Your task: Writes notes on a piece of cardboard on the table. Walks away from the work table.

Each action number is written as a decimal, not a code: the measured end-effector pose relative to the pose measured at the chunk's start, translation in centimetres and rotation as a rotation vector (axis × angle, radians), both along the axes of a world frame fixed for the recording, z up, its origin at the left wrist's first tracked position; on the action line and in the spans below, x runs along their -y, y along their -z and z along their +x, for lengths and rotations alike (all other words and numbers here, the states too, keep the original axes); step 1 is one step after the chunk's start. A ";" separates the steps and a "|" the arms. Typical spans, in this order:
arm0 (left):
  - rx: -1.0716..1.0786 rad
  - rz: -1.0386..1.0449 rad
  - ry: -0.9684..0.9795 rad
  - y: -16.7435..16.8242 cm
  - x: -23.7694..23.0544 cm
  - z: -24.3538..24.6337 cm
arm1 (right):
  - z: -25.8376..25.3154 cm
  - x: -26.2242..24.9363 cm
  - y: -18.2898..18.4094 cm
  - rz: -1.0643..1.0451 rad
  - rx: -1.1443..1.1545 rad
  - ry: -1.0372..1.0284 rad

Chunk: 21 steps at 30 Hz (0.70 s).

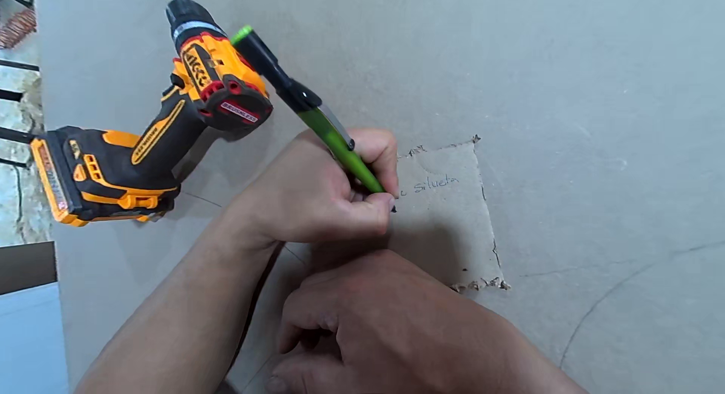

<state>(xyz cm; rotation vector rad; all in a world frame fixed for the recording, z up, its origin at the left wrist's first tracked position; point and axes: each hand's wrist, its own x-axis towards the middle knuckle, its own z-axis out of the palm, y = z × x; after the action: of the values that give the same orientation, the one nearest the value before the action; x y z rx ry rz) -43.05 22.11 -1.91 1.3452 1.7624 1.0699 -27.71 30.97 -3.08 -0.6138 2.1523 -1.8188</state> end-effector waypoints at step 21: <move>0.011 -0.006 -0.034 -0.1 0.3 0.7 | -0.3 -0.5 -0.6 0.010 0.041 -0.043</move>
<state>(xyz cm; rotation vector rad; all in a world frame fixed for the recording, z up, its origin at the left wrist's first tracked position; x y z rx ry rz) -42.35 21.83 -1.78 1.3073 1.7846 1.0881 -28.02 31.52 -2.51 -0.6105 2.1044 -1.7813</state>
